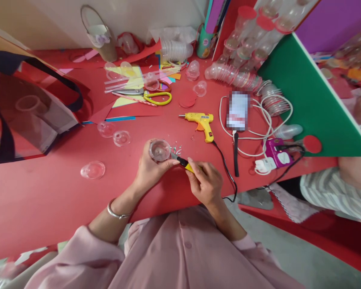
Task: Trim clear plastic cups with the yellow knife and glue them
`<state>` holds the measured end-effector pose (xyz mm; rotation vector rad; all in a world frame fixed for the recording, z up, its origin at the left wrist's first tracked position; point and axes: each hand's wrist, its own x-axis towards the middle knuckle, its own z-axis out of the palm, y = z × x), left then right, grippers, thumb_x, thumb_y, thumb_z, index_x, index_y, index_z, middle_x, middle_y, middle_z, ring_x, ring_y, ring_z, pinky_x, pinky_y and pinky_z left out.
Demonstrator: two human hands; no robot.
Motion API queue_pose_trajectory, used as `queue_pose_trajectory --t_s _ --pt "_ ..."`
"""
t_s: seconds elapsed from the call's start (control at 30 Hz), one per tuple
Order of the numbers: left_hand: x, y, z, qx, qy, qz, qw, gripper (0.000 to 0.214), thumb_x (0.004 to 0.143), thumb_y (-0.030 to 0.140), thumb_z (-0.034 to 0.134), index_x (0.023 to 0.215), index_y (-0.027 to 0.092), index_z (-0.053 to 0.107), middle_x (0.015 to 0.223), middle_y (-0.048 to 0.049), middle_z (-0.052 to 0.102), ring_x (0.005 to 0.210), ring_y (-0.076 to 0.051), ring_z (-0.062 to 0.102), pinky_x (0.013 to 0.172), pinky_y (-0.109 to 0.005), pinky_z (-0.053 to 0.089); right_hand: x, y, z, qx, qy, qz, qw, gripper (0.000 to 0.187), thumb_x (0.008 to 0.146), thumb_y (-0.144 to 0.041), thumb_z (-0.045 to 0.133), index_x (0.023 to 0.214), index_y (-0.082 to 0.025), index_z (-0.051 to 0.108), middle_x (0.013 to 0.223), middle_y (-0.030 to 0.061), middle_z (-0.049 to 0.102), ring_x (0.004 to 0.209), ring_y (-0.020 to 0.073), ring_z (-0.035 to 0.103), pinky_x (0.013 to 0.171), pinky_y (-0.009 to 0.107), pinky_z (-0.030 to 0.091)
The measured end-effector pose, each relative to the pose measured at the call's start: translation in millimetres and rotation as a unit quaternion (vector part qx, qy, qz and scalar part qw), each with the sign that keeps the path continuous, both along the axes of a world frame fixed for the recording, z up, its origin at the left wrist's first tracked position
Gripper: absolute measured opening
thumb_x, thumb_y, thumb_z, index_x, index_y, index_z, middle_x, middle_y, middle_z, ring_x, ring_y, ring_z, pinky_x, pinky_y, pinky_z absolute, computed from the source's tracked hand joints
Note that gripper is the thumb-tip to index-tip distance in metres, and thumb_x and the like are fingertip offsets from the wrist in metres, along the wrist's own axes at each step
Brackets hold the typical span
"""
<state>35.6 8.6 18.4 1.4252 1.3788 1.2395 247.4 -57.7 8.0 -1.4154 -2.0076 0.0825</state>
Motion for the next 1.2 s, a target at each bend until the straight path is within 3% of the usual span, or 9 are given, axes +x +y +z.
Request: queue_pose_trajectory --t_s 0.4,0.67,0.97,1.2 --pt "-1.3 -1.7 1.8 0.013 -0.002 -0.022 1.000 0.074 0.064 0.051 0.100 0.121 0.023 0.063 0.114 -0.0082 0.071 0.103 -0.025 0.073 0.092 -0.041 0.060 1.0 -2.1 -2.1 -0.019 -0.007 -0.005 1.000 0.056 0.102 -0.025 0.064 0.157 -0.033 0.055 0.104 0.0063 0.077 0.093 0.0204 0.069 0.084 0.033 0.053" --pt "-0.7 -1.6 -4.9 0.020 -0.013 0.000 1.000 0.080 0.059 0.061 0.100 0.120 0.025 0.063 0.111 -0.0068 0.071 0.100 -0.025 0.073 0.090 -0.040 0.059 -0.1 -1.6 -1.1 -0.012 -0.013 -0.007 1.000 0.058 0.103 -0.026 0.063 0.159 -0.034 0.052 0.105 0.0063 0.077 0.093 0.0209 0.069 0.084 0.034 0.053" --pt "1.5 -3.4 -4.4 0.010 -0.005 0.017 1.000 0.079 0.059 0.060 0.100 0.118 0.024 0.062 0.106 -0.0041 0.071 0.091 -0.019 0.070 0.082 -0.033 0.056 0.3 -1.9 -2.8 -0.001 0.002 -0.001 1.000 0.061 0.102 -0.024 0.065 0.161 -0.035 0.050 0.105 0.0063 0.076 0.093 0.0211 0.068 0.083 0.034 0.053" --pt "5.8 -6.0 -8.0 -0.001 -0.019 0.037 0.999 0.082 0.058 0.062 0.099 0.119 0.022 0.062 0.106 -0.0046 0.070 0.093 -0.021 0.071 0.086 -0.034 0.056 0.1 -2.1 -2.4 0.006 0.001 -0.005 1.000 0.063 0.101 -0.022 0.067 0.160 -0.034 0.051 0.105 0.0065 0.075 0.092 0.0210 0.068 0.084 0.034 0.053"
